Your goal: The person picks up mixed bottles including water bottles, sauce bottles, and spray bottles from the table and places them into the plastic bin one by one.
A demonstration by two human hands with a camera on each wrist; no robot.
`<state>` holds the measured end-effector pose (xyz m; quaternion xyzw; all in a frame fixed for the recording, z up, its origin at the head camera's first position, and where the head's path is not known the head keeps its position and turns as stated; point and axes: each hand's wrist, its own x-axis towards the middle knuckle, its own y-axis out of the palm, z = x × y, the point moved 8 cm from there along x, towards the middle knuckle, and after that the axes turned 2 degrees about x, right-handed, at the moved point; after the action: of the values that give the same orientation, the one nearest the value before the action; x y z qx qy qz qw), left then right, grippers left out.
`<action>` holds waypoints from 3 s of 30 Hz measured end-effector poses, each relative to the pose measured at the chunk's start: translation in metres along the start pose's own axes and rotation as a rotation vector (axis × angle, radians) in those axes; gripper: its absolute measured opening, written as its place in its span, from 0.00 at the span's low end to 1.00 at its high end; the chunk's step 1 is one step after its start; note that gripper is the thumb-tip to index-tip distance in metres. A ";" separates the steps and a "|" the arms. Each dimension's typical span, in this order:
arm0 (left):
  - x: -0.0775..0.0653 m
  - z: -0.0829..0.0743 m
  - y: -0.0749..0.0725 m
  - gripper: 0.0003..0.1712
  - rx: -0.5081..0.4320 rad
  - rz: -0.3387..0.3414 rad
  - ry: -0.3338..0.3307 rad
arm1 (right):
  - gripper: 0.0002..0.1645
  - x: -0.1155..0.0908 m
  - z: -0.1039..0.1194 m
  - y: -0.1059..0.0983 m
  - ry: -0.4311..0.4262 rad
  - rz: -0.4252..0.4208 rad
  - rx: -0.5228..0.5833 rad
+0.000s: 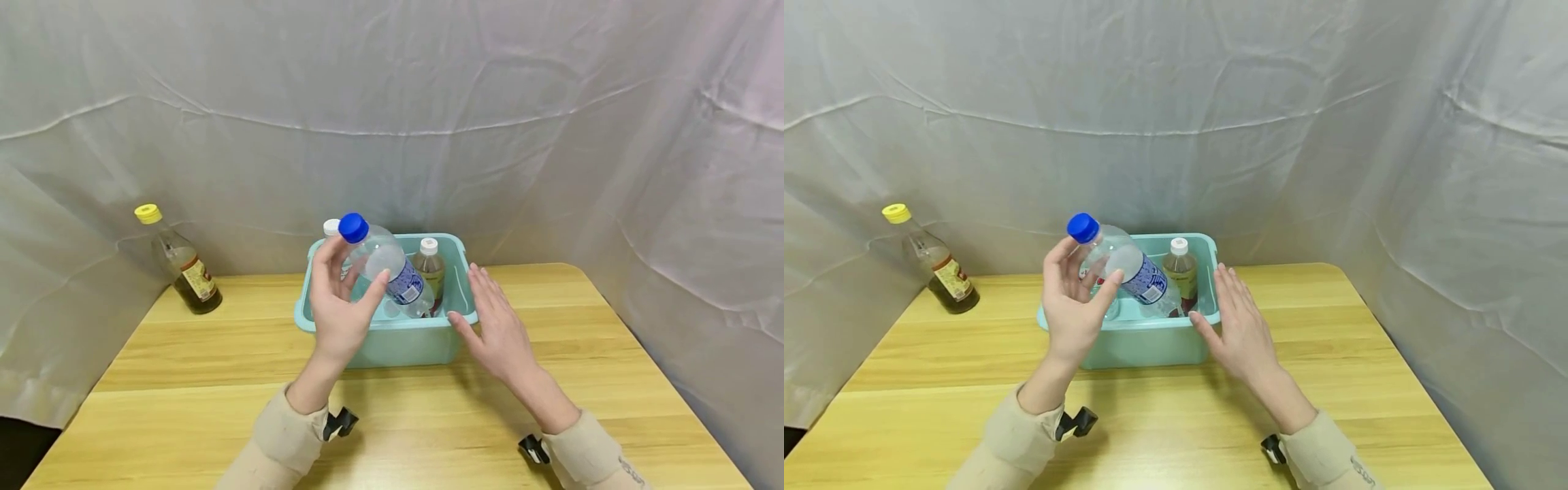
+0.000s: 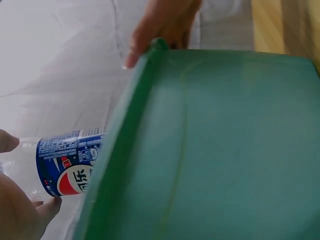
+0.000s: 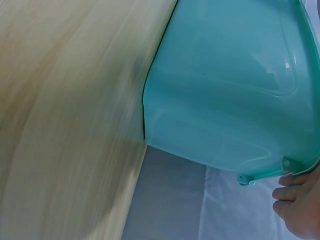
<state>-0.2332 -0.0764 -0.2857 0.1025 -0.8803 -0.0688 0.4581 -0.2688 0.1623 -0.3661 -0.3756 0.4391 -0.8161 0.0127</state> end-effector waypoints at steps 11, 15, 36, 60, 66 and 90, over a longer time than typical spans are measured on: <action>0.007 0.026 0.014 0.39 0.139 0.200 -0.112 | 0.48 0.004 0.002 0.002 0.009 0.005 0.002; 0.010 0.034 0.019 0.41 0.181 0.267 -0.175 | 0.48 0.005 0.002 0.002 0.017 0.012 0.003; 0.009 0.069 0.053 0.39 0.303 0.622 -0.391 | 0.48 0.005 0.001 0.003 0.019 0.012 0.007; -0.002 0.092 0.068 0.39 0.225 0.881 -0.537 | 0.48 0.006 0.000 0.003 0.030 0.026 -0.001; -0.002 0.094 0.064 0.40 0.253 0.862 -0.537 | 0.47 0.007 0.000 0.003 0.031 0.043 -0.009; 0.010 0.075 0.042 0.44 0.270 0.795 -0.371 | 0.48 0.006 -0.002 0.005 0.046 0.056 -0.011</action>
<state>-0.3049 -0.0358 -0.3116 -0.1984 -0.9195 0.2102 0.2663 -0.2758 0.1589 -0.3666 -0.3445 0.4542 -0.8213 0.0232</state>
